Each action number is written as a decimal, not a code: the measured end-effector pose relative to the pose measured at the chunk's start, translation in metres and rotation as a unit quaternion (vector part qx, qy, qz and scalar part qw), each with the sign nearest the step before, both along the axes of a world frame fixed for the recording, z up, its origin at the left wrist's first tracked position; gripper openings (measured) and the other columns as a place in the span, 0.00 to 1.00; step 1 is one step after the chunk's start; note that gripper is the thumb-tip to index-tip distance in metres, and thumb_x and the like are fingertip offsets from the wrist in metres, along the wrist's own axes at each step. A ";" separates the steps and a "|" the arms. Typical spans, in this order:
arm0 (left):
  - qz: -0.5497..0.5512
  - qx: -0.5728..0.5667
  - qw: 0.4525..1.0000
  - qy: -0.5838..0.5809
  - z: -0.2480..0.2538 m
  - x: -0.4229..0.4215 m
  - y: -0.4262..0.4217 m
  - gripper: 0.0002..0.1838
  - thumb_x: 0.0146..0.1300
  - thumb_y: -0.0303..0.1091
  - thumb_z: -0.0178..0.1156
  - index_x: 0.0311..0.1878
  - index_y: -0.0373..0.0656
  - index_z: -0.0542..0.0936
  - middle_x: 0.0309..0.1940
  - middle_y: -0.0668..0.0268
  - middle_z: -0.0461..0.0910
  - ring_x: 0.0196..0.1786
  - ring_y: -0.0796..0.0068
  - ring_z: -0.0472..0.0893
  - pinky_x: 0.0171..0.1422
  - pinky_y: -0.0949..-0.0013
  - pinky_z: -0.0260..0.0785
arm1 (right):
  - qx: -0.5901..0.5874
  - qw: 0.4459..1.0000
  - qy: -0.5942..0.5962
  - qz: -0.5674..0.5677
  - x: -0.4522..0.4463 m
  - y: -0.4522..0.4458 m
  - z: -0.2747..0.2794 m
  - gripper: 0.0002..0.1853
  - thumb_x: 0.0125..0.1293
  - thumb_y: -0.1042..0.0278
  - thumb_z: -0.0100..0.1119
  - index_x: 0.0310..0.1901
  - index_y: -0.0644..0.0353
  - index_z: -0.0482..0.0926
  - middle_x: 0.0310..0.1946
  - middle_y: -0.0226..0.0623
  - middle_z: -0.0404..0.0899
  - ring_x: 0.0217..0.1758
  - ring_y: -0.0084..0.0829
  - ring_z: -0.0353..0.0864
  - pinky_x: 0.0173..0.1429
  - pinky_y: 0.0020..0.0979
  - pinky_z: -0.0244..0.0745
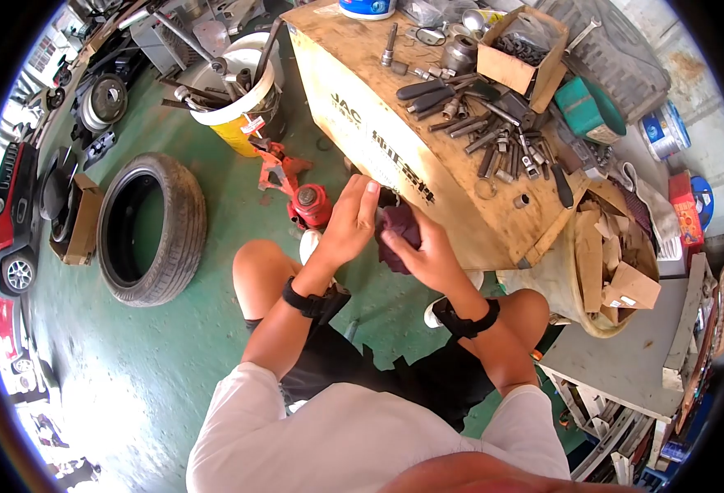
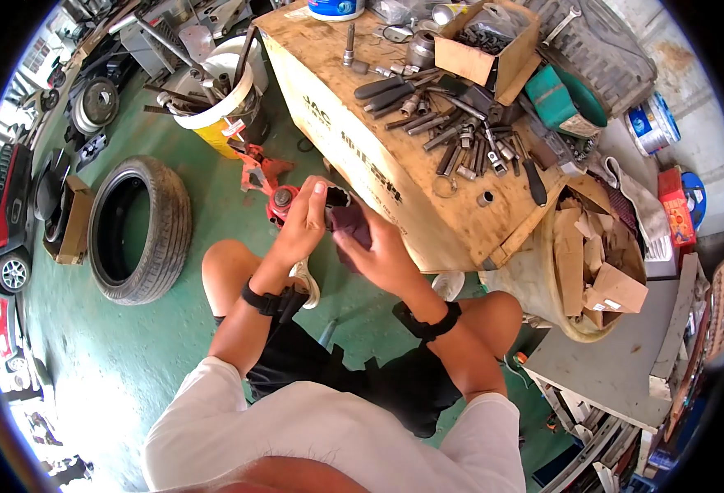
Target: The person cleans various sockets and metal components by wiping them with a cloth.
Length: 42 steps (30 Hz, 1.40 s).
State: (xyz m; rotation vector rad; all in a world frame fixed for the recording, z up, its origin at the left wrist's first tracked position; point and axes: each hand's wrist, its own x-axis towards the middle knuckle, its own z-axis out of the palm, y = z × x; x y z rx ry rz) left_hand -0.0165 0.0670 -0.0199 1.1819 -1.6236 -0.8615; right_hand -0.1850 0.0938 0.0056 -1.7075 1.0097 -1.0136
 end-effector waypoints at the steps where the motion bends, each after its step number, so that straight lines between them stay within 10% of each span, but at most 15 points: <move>1: 0.007 -0.004 1.000 -0.005 -0.001 -0.001 0.000 0.19 0.80 0.39 0.35 0.44 0.34 0.71 0.36 0.57 0.68 0.39 0.62 0.68 0.51 0.65 0.64 | -0.045 0.999 0.019 0.003 0.003 0.001 -0.002 0.30 0.64 0.70 0.64 0.66 0.68 0.66 0.56 0.50 0.76 0.57 0.38 0.79 0.62 0.34 0.70; 3: 0.011 -0.008 1.000 -0.011 -0.001 -0.004 0.001 0.17 0.79 0.38 0.38 0.42 0.33 0.70 0.35 0.53 0.66 0.38 0.52 0.68 0.51 0.60 0.64 | -0.040 0.999 0.013 -0.004 0.007 0.003 -0.007 0.32 0.64 0.70 0.64 0.67 0.68 0.64 0.58 0.51 0.74 0.59 0.40 0.77 0.63 0.35 0.69; 11: -0.016 0.210 0.934 0.290 0.013 -0.013 0.004 0.28 0.81 0.48 0.29 0.45 0.35 0.75 0.36 0.68 0.77 0.39 0.79 0.72 0.49 0.75 0.66 | 0.008 0.994 -0.083 -0.075 -0.003 0.000 -0.006 0.17 0.65 0.75 0.63 0.55 0.67 0.76 0.42 0.37 0.84 0.46 0.23 0.81 0.54 0.26 0.74; 14: 0.010 0.223 0.948 0.226 0.010 -0.013 0.003 0.31 0.81 0.50 0.29 0.47 0.35 0.77 0.37 0.65 0.80 0.40 0.78 0.75 0.50 0.74 0.68 | -0.007 0.993 -0.093 -0.074 -0.005 -0.005 -0.005 0.16 0.66 0.75 0.61 0.55 0.68 0.75 0.43 0.36 0.84 0.46 0.22 0.81 0.54 0.26 0.74; 20: 0.084 0.107 0.970 0.203 0.001 -0.024 0.003 0.33 0.80 0.49 0.31 0.42 0.31 0.79 0.34 0.62 0.82 0.36 0.77 0.76 0.47 0.72 0.71 | -0.031 0.998 0.014 -0.049 0.001 0.003 -0.004 0.25 0.67 0.69 0.61 0.64 0.65 0.69 0.56 0.49 0.73 0.59 0.41 0.77 0.63 0.36 0.69; 25: 0.116 0.296 0.826 0.465 0.013 -0.020 0.001 0.35 0.77 0.58 0.32 0.43 0.33 0.77 0.35 0.57 0.82 0.32 0.65 0.83 0.38 0.67 0.79 | -0.154 0.981 0.108 0.044 0.003 0.012 0.001 0.32 0.63 0.70 0.63 0.70 0.58 0.66 0.66 0.53 0.59 0.62 0.54 0.72 0.64 0.42 0.70; 34: 0.047 0.296 0.861 0.412 0.008 -0.015 0.003 0.34 0.76 0.60 0.31 0.41 0.40 0.77 0.36 0.62 0.81 0.41 0.69 0.80 0.52 0.66 0.72 | -0.119 0.991 0.042 -0.038 0.007 0.002 0.002 0.26 0.69 0.65 0.59 0.66 0.63 0.69 0.55 0.46 0.67 0.59 0.42 0.71 0.64 0.35 0.66; 37: 0.085 0.049 0.986 0.132 0.008 -0.018 0.010 0.32 0.80 0.47 0.24 0.41 0.33 0.77 0.38 0.59 0.75 0.45 0.63 0.75 0.58 0.64 0.64 | 0.161 0.972 -0.171 0.008 0.001 -0.010 -0.019 0.20 0.75 0.58 0.52 0.59 0.65 0.71 0.51 0.32 0.74 0.56 0.23 0.70 0.63 0.28 0.64; 42: 0.120 -0.118 0.986 -0.003 0.005 -0.018 0.009 0.25 0.80 0.43 0.34 0.45 0.33 0.78 0.41 0.53 0.71 0.46 0.54 0.73 0.56 0.58 0.65 | 0.117 0.973 -0.197 0.021 0.006 -0.012 -0.022 0.24 0.73 0.61 0.55 0.64 0.66 0.69 0.56 0.35 0.74 0.59 0.25 0.72 0.67 0.28 0.62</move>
